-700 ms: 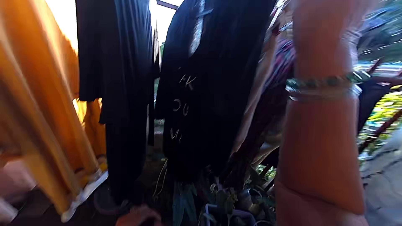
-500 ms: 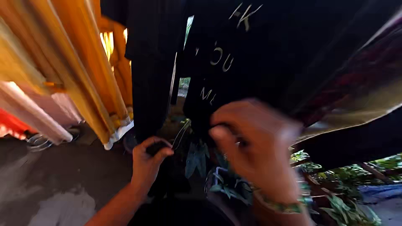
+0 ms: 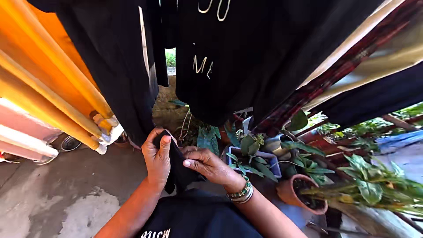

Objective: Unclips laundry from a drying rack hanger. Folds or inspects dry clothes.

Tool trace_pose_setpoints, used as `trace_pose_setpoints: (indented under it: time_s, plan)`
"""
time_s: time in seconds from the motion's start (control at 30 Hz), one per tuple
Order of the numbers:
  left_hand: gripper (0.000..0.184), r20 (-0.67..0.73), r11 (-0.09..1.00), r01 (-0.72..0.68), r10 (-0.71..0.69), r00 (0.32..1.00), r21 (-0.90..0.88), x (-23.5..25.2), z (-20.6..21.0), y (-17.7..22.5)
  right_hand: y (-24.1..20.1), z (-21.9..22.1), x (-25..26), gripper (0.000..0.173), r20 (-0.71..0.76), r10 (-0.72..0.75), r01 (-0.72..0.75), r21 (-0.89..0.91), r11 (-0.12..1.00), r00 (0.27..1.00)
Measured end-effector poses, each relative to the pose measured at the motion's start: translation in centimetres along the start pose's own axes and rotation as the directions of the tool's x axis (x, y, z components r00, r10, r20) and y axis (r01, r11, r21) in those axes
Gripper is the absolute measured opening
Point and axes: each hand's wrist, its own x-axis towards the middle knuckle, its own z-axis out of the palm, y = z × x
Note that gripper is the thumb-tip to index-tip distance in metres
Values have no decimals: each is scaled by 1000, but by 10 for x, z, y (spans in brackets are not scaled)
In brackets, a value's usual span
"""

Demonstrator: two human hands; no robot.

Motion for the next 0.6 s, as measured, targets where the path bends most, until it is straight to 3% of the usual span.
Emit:
trace_pose_setpoints:
  time_s: [0.13,0.23,0.3,0.43,0.6]
  plan:
    - [21,101,985,148,-139,985,-93,-1,5,-4,1,-6,-3,16,-126,123,-117,60,991,984]
    - [12,244,961,254,-221,944,-110,-2,6,-4,0,-11,-3,10,-212,171,-158,74,985,962]
    - [28,299,966,258,-242,923,-14,-1,5,-3,-3,-15,-3,10,-279,195,-173,104,979,940]
    - [29,394,966,155,-226,891,205,6,-6,-4,-11,-26,-2,16,-396,258,-188,206,960,881]
    - [35,396,900,-75,-113,911,430,15,-23,-16,-13,-40,1,21,-481,183,-178,57,982,857]
